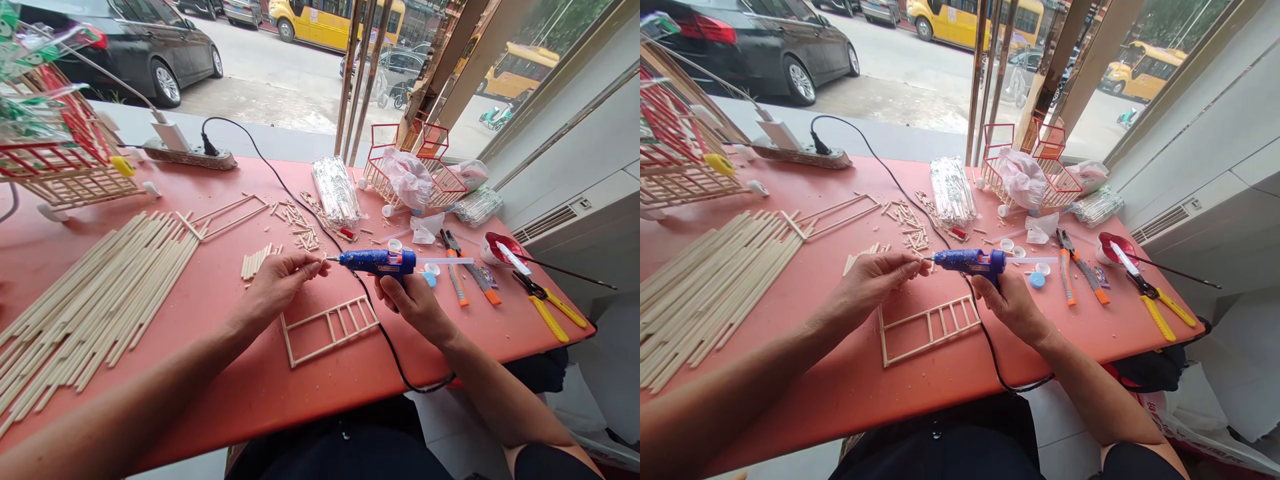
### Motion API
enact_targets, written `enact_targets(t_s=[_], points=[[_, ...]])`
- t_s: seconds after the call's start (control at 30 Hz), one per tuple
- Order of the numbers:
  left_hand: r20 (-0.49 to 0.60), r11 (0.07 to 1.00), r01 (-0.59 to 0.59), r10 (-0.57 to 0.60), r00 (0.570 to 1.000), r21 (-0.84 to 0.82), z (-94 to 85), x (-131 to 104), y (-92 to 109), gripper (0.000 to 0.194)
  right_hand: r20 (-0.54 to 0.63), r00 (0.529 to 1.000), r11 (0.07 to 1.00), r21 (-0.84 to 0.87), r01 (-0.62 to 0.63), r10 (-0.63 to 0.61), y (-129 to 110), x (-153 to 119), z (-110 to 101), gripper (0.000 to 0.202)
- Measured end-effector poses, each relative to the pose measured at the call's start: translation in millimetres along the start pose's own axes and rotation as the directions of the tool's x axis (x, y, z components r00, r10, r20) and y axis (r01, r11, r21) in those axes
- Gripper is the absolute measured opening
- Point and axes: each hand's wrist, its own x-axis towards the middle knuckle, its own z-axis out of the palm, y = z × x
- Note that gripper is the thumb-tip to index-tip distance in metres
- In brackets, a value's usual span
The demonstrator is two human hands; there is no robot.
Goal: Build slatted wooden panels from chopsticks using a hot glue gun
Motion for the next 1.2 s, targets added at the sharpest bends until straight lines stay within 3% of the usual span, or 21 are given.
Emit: enact_targets(t_s=[0.33,0.6,0.83,1.03,1.2], points=[[0.017,1.0,0.011,-0.011,1.0,0.023,-2.7,0,-3,0.025,-0.008,0.999,0.999,-0.033,0.035,-0.035,-2,1,0,0.067],[-0.067,0.989,0.144,-0.147,0.987,-0.04,-5.3,1,4,0.039,-0.002,0.998,0.998,0.007,0.068,-0.068,1,0,-2,0.066],[-0.014,0.995,0.093,-0.093,0.996,-0.031,-4.0,-1,8,0.034,-0.015,0.997,0.997,0.011,0.076,-0.076,1,1,-2,0.068],[-0.079,0.959,0.143,-0.167,0.983,-0.245,-5.0,3,6,0.045,-0.048,0.997,0.997,-0.05,0.065,-0.067,5,3,-2,0.069],[-0.046,0.912,0.133,-0.164,0.985,-0.387,-5.6,5,4,0.048,-0.042,0.997,0.996,-0.052,0.069,-0.071,6,2,-1,0.069]])
